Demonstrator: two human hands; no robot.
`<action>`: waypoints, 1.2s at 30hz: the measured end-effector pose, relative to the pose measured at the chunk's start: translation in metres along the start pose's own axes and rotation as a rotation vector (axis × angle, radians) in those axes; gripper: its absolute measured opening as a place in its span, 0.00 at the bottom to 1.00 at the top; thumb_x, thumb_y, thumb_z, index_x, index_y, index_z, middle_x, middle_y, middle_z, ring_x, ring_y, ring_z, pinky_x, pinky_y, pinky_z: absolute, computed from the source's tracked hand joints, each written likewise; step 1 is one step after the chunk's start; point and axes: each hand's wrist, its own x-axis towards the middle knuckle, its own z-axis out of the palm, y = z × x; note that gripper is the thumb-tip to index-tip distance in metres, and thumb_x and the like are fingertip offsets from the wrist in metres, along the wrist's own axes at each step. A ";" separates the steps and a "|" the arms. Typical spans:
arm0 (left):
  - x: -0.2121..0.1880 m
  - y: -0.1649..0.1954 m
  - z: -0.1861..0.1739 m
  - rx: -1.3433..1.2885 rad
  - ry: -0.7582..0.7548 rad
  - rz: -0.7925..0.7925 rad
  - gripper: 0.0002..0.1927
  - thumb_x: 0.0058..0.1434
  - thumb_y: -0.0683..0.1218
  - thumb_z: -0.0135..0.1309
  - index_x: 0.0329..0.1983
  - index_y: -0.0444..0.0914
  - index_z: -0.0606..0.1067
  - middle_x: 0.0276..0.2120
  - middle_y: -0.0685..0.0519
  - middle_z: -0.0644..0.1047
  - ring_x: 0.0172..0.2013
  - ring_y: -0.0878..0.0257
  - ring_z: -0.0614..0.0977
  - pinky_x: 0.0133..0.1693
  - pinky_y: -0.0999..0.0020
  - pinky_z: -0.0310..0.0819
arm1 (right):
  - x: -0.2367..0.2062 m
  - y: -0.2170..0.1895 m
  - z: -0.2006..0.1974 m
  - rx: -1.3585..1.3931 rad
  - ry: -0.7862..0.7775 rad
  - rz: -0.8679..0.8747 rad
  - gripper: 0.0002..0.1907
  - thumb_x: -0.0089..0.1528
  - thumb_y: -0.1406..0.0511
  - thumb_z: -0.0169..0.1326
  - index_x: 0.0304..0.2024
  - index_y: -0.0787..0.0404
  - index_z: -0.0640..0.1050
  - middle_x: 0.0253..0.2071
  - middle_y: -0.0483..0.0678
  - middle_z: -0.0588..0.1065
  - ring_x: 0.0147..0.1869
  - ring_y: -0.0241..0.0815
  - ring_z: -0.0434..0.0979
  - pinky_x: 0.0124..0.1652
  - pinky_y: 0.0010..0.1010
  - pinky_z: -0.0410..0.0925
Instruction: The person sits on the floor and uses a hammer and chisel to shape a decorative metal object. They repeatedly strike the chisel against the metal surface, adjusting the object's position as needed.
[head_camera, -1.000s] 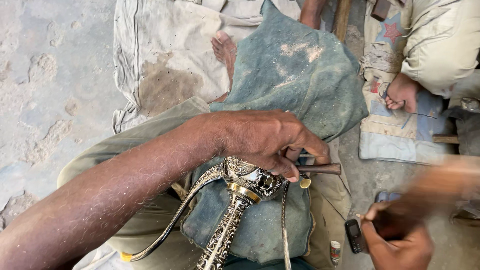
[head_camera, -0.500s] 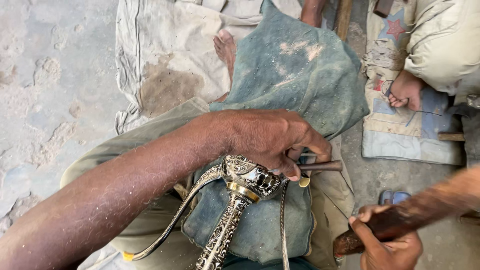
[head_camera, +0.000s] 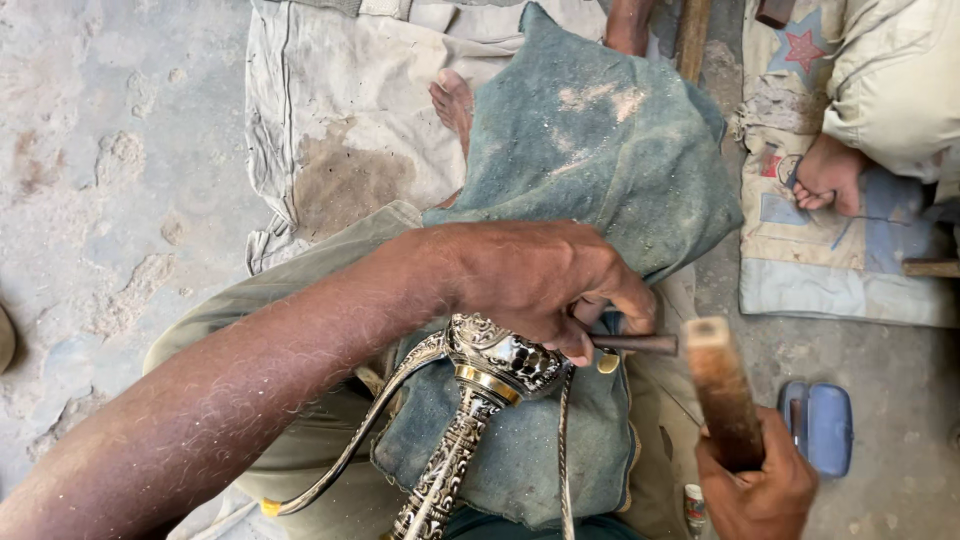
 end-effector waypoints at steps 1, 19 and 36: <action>0.000 -0.001 0.000 0.007 0.008 0.012 0.26 0.53 0.48 0.69 0.56 0.47 0.76 0.20 0.54 0.82 0.25 0.65 0.84 0.31 0.57 0.73 | -0.001 0.002 0.001 0.282 -0.010 0.064 0.19 0.53 0.83 0.62 0.43 0.69 0.75 0.32 0.55 0.75 0.36 0.43 0.77 0.41 0.38 0.73; -0.002 -0.001 -0.003 -0.006 -0.044 -0.057 0.30 0.54 0.48 0.67 0.61 0.49 0.74 0.19 0.56 0.82 0.24 0.66 0.83 0.30 0.60 0.74 | -0.001 0.006 0.003 0.353 0.071 0.097 0.18 0.51 0.83 0.63 0.42 0.69 0.77 0.33 0.53 0.78 0.34 0.42 0.77 0.36 0.34 0.70; -0.086 0.007 0.030 -0.253 0.798 -0.321 0.11 0.62 0.50 0.64 0.45 0.45 0.79 0.44 0.53 0.85 0.30 0.74 0.85 0.34 0.74 0.84 | -0.030 0.037 0.004 1.270 -0.185 -0.432 0.23 0.60 0.79 0.56 0.56 0.59 0.70 0.42 0.51 0.76 0.50 0.43 0.78 0.60 0.46 0.74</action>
